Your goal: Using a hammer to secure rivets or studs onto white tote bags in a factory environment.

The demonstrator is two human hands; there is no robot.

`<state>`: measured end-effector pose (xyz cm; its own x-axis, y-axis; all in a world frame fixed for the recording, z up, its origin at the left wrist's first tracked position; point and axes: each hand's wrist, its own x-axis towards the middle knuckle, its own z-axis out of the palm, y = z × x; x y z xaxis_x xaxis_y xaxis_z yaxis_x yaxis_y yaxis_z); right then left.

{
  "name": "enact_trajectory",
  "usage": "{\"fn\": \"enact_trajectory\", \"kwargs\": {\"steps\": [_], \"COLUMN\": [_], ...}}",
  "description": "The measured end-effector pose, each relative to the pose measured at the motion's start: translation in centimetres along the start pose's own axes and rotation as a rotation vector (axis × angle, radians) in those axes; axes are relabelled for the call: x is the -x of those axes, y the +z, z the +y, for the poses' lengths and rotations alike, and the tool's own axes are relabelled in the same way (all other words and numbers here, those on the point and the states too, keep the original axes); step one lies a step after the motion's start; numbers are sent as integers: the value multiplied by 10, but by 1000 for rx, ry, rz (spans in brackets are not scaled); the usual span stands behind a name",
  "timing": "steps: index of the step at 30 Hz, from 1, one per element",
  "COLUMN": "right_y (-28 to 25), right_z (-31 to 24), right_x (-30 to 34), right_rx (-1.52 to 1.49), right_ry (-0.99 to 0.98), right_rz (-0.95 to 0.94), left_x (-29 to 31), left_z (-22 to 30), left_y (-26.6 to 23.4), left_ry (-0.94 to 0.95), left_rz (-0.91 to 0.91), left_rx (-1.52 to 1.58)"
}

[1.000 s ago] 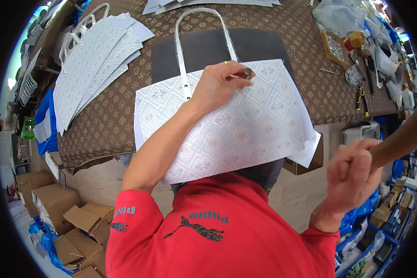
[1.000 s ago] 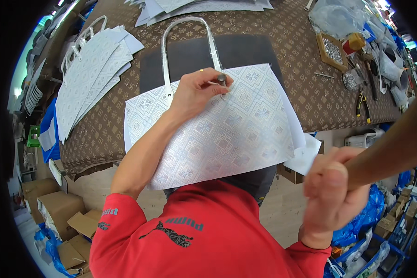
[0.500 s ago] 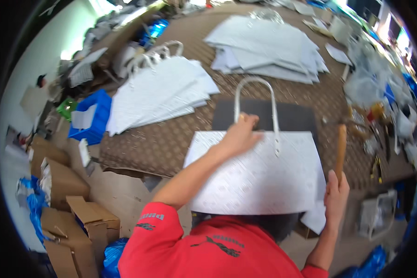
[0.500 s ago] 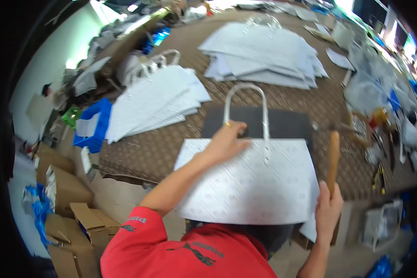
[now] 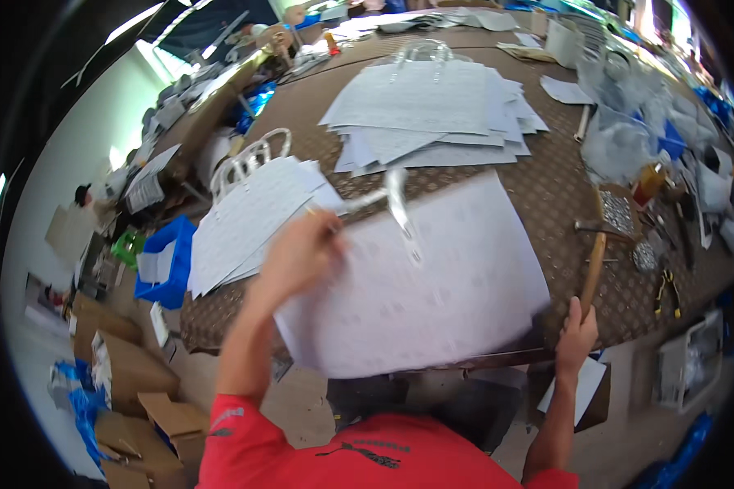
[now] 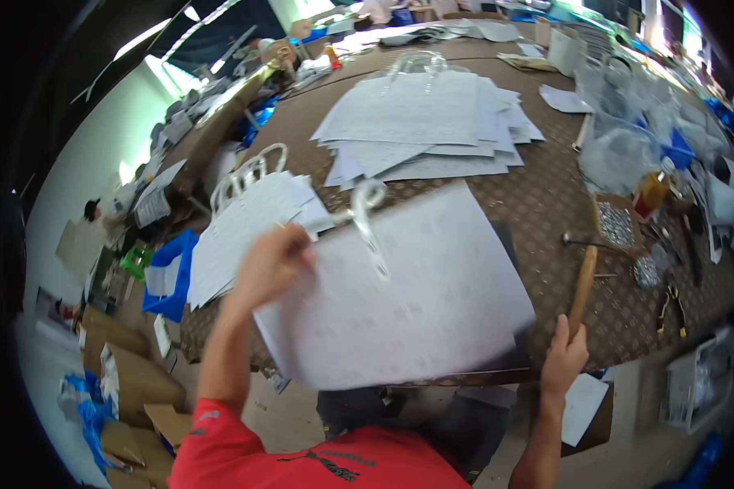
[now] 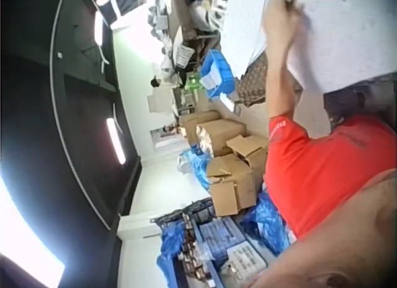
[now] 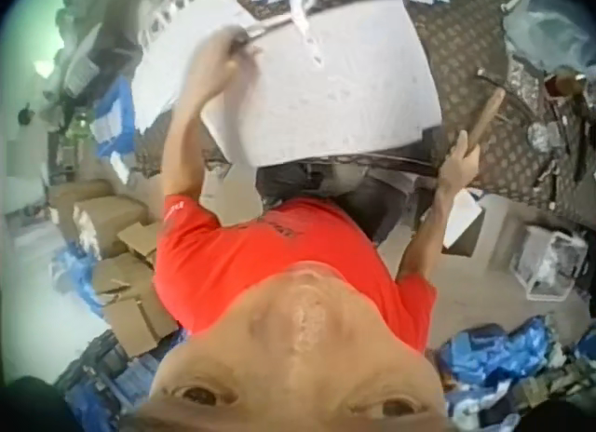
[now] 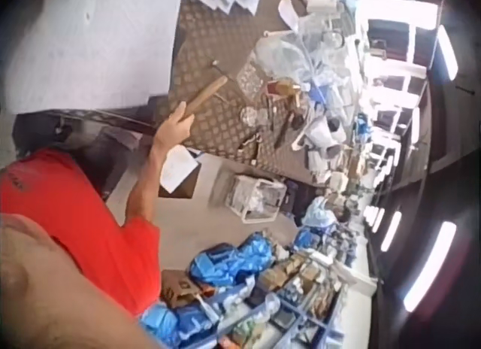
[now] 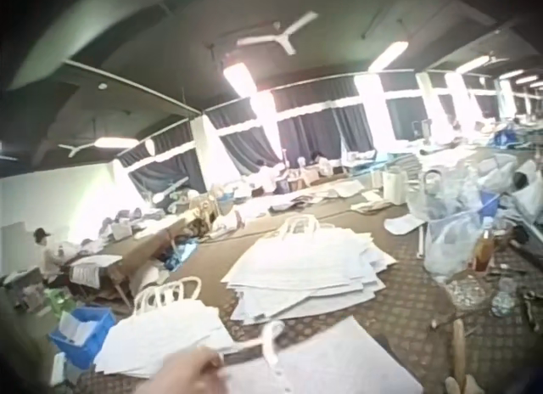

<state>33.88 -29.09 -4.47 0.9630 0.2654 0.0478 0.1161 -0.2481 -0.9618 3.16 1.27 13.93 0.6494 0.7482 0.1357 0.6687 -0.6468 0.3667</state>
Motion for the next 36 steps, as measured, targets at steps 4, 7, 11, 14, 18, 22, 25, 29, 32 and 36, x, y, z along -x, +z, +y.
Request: {"fn": "enact_trajectory", "kwargs": {"steps": [4,7,11,14,18,22,25,29,32,36], "right_y": [1,4,-1,2,7,2,6,6,6,2], "right_z": [-3,-1,1,-5,-3,3,-15,3,11,-1], "right_x": [-3,2,2,6,2,-2,1,-5,-6,1], "right_rx": [-74,-78,-96,-171,-179,-231,-90,14,58,77], "right_ry": [20,-13,21,80,89,83,91,-15,-69,-44], "right_rz": [20,-6,-10,22,19,-9,9,3,21,20], "left_x": [-144,-246,-245,-190,-99,-38,-14,-9,-11,-1], "left_z": [32,35,38,-22,-132,-209,-261,-275,-282,-262], "left_y": [-54,-61,-15,31,61,51,48,52,35,-30], "left_ry": [165,259,190,98,-102,-276,-270,-238,-225,-165], "left_rz": [447,1011,702,387,144,36,45,-38,33,441], "left_rx": [-237,-252,120,-130,-348,-564,-588,-666,-655,-523]}}
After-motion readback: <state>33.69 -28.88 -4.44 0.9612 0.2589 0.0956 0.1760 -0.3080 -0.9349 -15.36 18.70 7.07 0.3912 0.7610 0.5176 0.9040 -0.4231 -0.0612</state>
